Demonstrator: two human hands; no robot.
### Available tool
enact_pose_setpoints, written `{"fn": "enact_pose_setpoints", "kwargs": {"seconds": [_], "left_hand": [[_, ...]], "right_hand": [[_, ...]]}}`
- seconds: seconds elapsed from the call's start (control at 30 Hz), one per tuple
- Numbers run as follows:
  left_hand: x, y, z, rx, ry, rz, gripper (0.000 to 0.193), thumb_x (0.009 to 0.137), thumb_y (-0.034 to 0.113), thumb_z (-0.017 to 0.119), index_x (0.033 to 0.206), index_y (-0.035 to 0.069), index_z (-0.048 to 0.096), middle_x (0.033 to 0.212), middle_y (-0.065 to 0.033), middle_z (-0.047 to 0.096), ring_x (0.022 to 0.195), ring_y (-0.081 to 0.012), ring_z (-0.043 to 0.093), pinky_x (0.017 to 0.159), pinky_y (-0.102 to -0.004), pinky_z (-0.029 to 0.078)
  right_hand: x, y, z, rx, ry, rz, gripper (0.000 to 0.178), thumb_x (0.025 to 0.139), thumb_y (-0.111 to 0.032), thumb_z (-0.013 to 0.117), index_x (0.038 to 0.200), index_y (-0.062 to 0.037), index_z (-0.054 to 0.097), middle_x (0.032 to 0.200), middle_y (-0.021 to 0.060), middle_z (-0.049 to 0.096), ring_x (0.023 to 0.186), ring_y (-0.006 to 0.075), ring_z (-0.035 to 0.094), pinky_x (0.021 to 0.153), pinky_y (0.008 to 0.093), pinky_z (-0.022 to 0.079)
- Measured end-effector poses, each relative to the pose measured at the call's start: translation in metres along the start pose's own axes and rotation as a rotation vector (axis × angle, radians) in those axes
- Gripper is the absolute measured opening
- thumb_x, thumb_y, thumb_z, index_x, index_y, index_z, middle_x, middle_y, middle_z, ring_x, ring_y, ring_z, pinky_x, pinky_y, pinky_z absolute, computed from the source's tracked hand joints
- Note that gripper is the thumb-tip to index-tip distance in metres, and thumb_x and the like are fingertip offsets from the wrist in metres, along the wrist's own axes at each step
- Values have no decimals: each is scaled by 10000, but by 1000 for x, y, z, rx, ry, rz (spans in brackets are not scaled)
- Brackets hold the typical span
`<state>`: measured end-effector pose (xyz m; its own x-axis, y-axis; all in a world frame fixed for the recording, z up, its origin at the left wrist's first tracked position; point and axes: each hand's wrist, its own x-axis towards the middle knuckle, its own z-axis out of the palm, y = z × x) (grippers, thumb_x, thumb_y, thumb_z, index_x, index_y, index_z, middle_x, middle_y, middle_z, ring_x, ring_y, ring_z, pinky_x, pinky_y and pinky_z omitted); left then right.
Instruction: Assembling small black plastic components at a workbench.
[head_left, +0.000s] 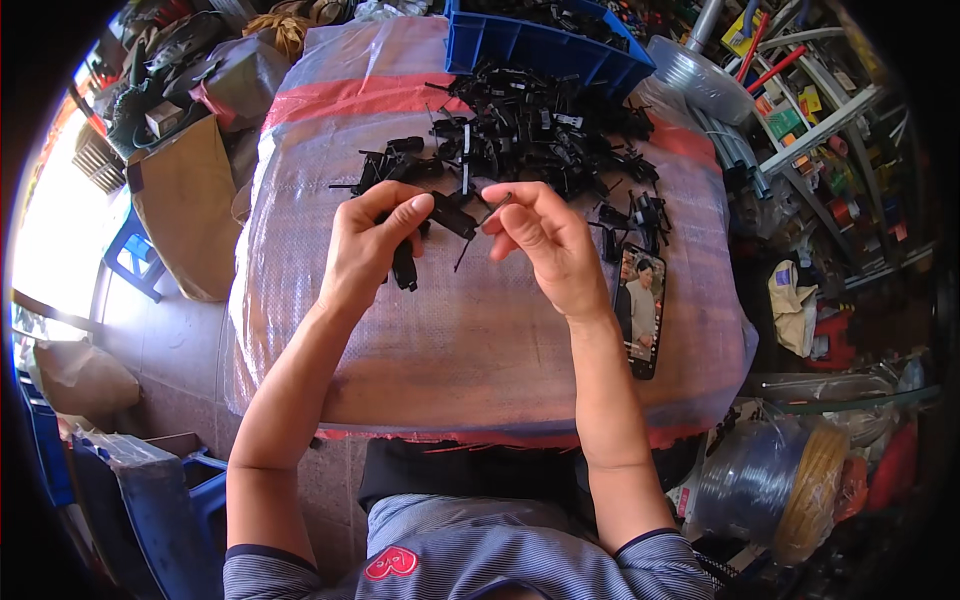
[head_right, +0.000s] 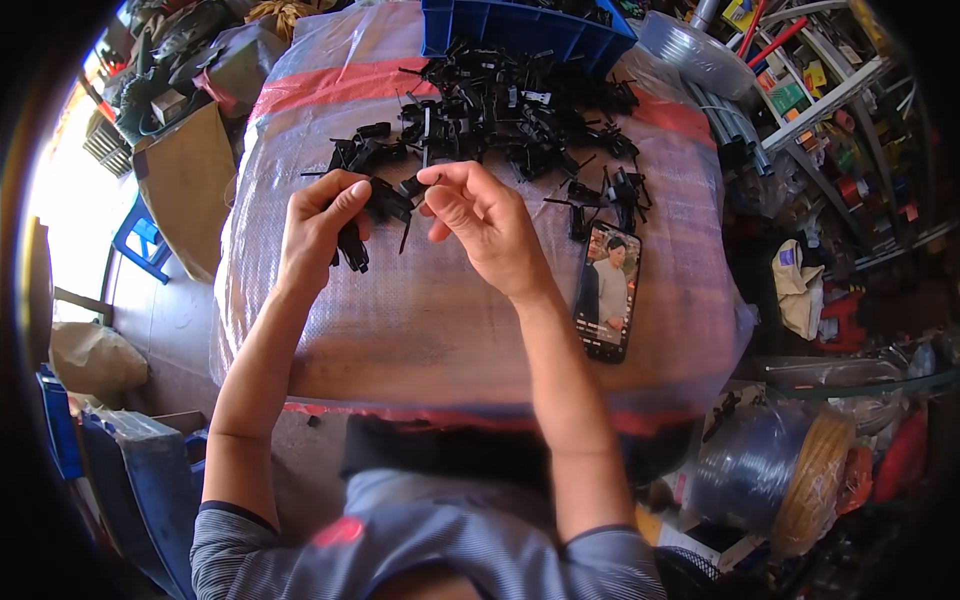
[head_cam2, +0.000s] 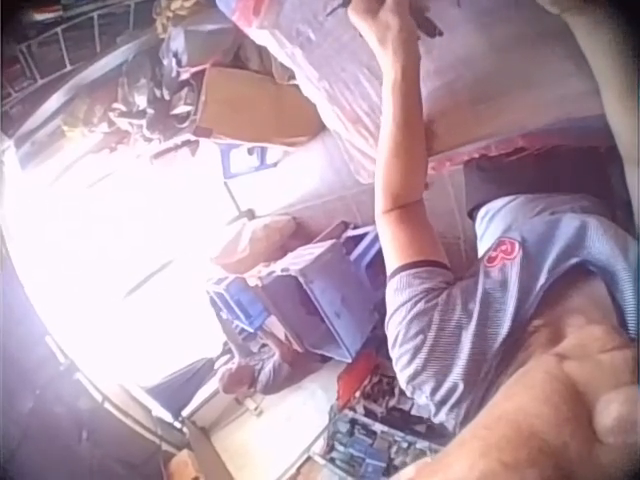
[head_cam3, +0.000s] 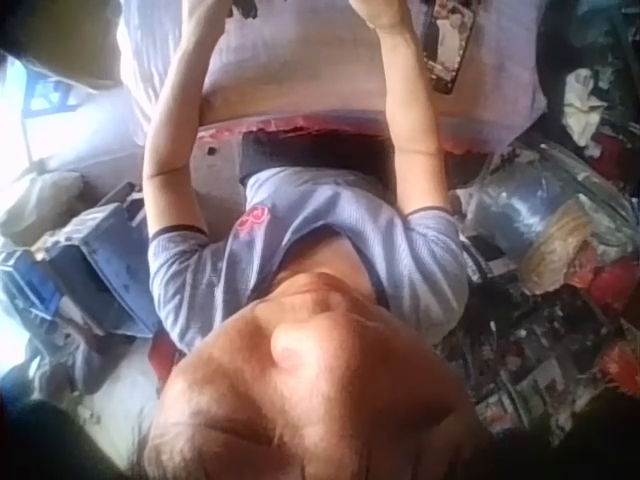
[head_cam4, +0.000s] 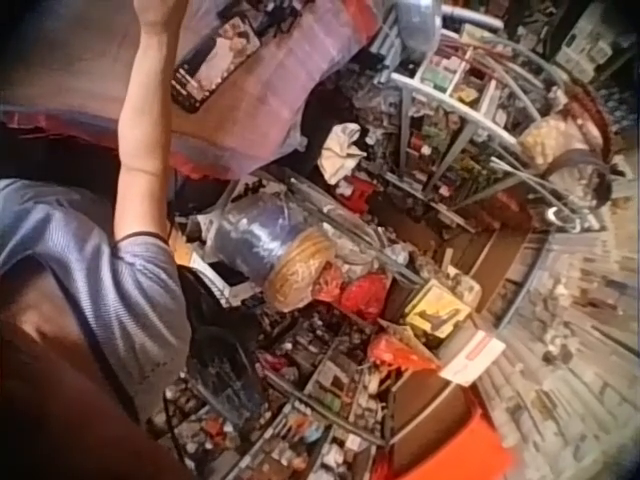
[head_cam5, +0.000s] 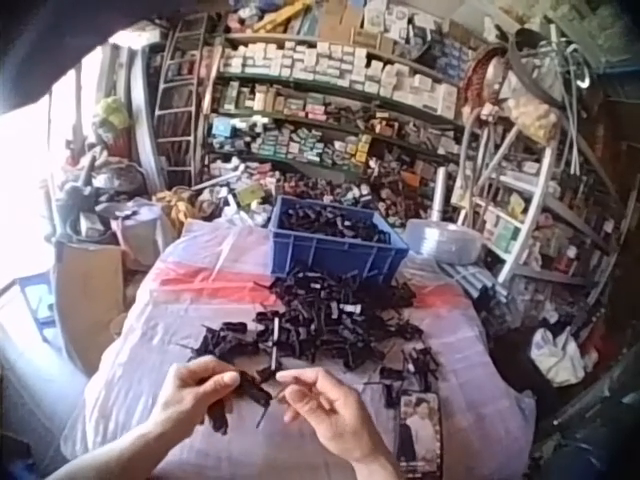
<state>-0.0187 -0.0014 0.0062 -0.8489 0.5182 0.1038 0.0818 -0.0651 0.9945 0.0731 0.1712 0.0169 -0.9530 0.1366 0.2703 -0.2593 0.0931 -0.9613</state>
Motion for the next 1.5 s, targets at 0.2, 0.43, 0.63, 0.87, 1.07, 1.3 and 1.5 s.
{"fn": "enact_pose_setpoints", "kwargs": {"seconds": [0.2, 0.43, 0.63, 0.87, 1.07, 1.3, 1.5], "left_hand": [[-11, -2, 16, 32, -103, 33, 201, 818, 166, 647, 905, -12, 616, 661, 5, 532, 557, -59, 501, 516, -197, 365], [-12, -3, 22, -72, -78, 109, 174, 828, 81, 606, 928, -62, 604, 801, -30, 517, 625, -86, 528, 535, -208, 397], [-17, -2, 19, 134, -52, 286, 138, 816, 22, 600, 926, -60, 608, 843, -47, 530, 655, -103, 537, 564, -214, 434], [-15, -7, 26, 389, 11, 557, 148, 739, 15, 647, 879, -20, 614, 777, -100, 551, 615, -195, 565, 546, -268, 443], [-9, 0, 9, 46, 21, 176, 186, 775, 66, 657, 915, -46, 607, 751, -31, 564, 605, -109, 543, 535, -228, 431], [3, -7, -8, -227, -124, -294, 179, 817, 195, 631, 845, 20, 618, 605, -12, 551, 521, -64, 484, 495, -187, 357], [-9, -7, 12, -142, -142, -297, 145, 803, 150, 641, 832, 8, 641, 649, -3, 563, 549, -56, 485, 501, -195, 359]], "right_hand": [[2, 10, 9, -63, 309, -112, 175, 879, -133, 574, 1015, -25, 600, 804, -19, 568, 729, 45, 513, 666, 168, 412], [1, 17, 7, -216, 64, -328, 110, 849, -74, 601, 955, -52, 619, 909, -22, 521, 736, 30, 464, 639, 153, 378], [2, 19, 12, 248, -26, -11, 110, 850, -93, 595, 952, -52, 584, 1015, 42, 570, 891, 90, 527, 763, 233, 428], [-2, 40, 1, 612, -129, 254, 166, 906, -171, 509, 954, -19, 558, 920, 51, 598, 885, 117, 555, 807, 259, 436], [0, 13, 8, 280, -123, 145, 287, 864, -135, 573, 1108, 10, 535, 1009, 64, 601, 892, 125, 571, 827, 261, 441], [-7, 0, 17, -637, -56, -303, 489, 696, -76, 723, 1145, -14, 542, 988, 103, 595, 845, 194, 580, 758, 308, 474], [-5, 20, 26, -880, 42, -506, 379, 680, -4, 675, 1030, 6, 530, 867, 136, 571, 807, 304, 571, 702, 370, 474]]}}
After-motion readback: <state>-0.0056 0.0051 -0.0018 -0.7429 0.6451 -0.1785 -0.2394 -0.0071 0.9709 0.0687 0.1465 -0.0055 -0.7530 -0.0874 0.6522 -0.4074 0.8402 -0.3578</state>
